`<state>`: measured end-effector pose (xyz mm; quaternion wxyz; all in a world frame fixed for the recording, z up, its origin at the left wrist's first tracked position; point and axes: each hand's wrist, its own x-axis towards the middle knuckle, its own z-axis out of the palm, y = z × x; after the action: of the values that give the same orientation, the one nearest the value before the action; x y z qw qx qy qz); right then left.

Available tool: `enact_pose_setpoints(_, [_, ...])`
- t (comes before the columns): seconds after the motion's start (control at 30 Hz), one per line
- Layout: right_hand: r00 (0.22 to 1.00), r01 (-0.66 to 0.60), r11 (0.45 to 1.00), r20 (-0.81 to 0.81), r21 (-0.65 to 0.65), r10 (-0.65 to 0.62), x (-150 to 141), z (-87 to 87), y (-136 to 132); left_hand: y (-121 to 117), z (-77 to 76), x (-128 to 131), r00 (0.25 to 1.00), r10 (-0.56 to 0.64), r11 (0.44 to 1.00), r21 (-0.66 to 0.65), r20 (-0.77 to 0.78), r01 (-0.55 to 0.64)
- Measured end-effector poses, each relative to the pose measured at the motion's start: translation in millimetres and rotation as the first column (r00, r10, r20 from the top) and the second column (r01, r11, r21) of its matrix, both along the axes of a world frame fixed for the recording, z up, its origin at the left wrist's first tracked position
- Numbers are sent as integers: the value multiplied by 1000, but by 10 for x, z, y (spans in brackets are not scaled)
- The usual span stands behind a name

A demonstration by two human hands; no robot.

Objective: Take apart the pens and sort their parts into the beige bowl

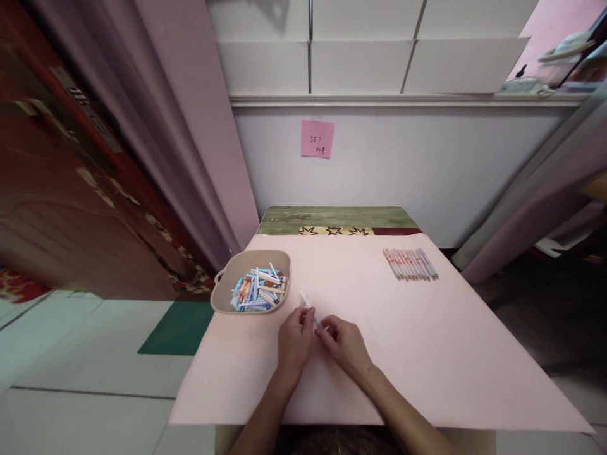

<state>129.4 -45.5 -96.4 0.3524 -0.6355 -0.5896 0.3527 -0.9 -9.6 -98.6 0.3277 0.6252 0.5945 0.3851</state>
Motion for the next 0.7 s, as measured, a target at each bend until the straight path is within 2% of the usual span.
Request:
enact_pose_setpoints(0.07, [996,-54,998,71,27,52,-12,32,-108,4,-38,21,963,21,988,-152,268,21])
enact_pose_setpoints(0.1, [990,-71,997,121,29,67,5,44,-157,11,-40,18,936,56,979,-203,347,16])
enact_pose_setpoints(0.13, [982,-79,997,173,26,73,39,52,-199,20,-27,7,918,87,974,-225,387,2])
enact_pose_setpoints(0.2, [963,-55,998,264,12,49,148,59,-250,35,40,-36,927,105,983,-179,360,-42])
enact_pose_setpoints(0.27, [954,14,1000,299,-15,-9,261,55,-239,45,125,-77,968,73,996,-63,239,-59])
enact_pose_setpoints(0.33, [958,86,996,277,-31,-74,316,44,-167,54,175,-86,998,25,999,41,53,-27])
enact_pose_setpoints(0.4, [979,104,994,181,-25,-98,294,31,-54,68,158,-60,994,-3,998,62,-111,10])
enact_pose_setpoints(0.47, [995,90,996,53,4,-90,251,23,77,85,86,-24,958,-26,997,63,-286,46])
enact_pose_setpoints(0.53, [992,117,992,47,42,-119,289,25,211,93,-4,-9,878,-42,989,103,-477,104])
enact_pose_setpoints(0.63, [930,255,964,256,76,-266,645,60,404,68,-113,-47,773,6,968,198,-634,155])
enact_pose_setpoints(0.7, [865,359,931,353,64,-358,1046,101,525,26,-158,-98,751,33,956,240,-660,169])
